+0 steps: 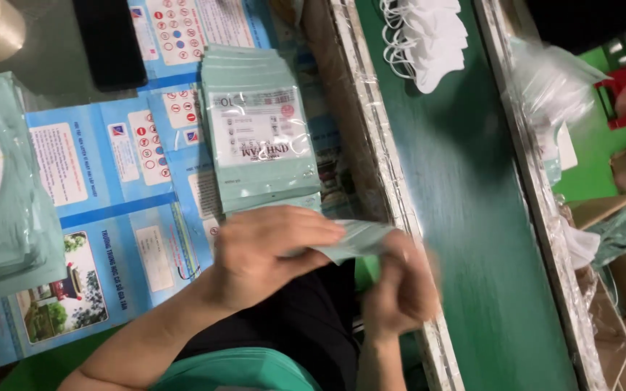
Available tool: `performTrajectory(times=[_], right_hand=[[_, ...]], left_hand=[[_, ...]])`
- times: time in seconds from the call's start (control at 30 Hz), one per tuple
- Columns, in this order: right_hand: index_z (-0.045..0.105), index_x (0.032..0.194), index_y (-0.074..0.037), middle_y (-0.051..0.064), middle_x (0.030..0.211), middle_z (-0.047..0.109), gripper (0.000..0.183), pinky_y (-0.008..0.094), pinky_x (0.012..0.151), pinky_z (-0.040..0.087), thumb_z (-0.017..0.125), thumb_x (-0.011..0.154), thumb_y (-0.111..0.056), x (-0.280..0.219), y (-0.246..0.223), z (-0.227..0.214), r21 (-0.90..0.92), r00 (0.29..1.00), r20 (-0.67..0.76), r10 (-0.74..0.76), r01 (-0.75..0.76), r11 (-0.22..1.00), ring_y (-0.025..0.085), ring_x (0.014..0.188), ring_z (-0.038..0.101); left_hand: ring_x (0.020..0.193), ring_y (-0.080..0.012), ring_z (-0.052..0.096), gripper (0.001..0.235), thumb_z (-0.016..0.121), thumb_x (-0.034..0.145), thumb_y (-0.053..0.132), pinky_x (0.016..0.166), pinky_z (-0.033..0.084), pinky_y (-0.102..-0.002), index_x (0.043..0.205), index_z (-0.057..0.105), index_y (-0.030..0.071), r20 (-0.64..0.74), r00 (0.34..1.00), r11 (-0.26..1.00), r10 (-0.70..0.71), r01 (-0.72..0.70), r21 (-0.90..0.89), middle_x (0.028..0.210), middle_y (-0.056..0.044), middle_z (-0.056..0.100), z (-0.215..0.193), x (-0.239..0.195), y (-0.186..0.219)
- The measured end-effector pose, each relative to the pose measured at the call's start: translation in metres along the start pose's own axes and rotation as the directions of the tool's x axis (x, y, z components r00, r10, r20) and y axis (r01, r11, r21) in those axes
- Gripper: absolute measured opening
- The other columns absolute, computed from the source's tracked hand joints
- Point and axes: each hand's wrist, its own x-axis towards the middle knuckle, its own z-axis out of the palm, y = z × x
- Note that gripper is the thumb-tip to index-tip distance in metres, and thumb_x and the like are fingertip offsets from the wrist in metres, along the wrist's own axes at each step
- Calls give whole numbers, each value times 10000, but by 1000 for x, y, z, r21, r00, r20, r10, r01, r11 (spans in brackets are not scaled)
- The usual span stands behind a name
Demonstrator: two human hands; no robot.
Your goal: Packaging face masks into plastic bags on a manufacturing conveyor belt.
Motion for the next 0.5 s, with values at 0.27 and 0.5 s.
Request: performTrajectory(times=[0.27,0.5], right_hand=[[624,1061,54,121,1057,649,101,255,863,493,657,1045,-40,-6,26,-16,631,835,-282,473,-210,747,146,936,594],[581,1011,1,108,1008,618,67,242,828,472,596,1070,-27,-6,17,-13,708,821,-277,500,-178,684,117,890,564]], left_hand=[[998,-193,789,171,673,1024,220,858,673,-311,1014,719,56,-128,961,953,-244,214,-213,1017,-70,783,11,-15,-13],[830,-168,751,68,733,968,128,776,565,-328,923,730,78,-72,970,964,-232,219,-149,924,-31,774,18,-16,-4]])
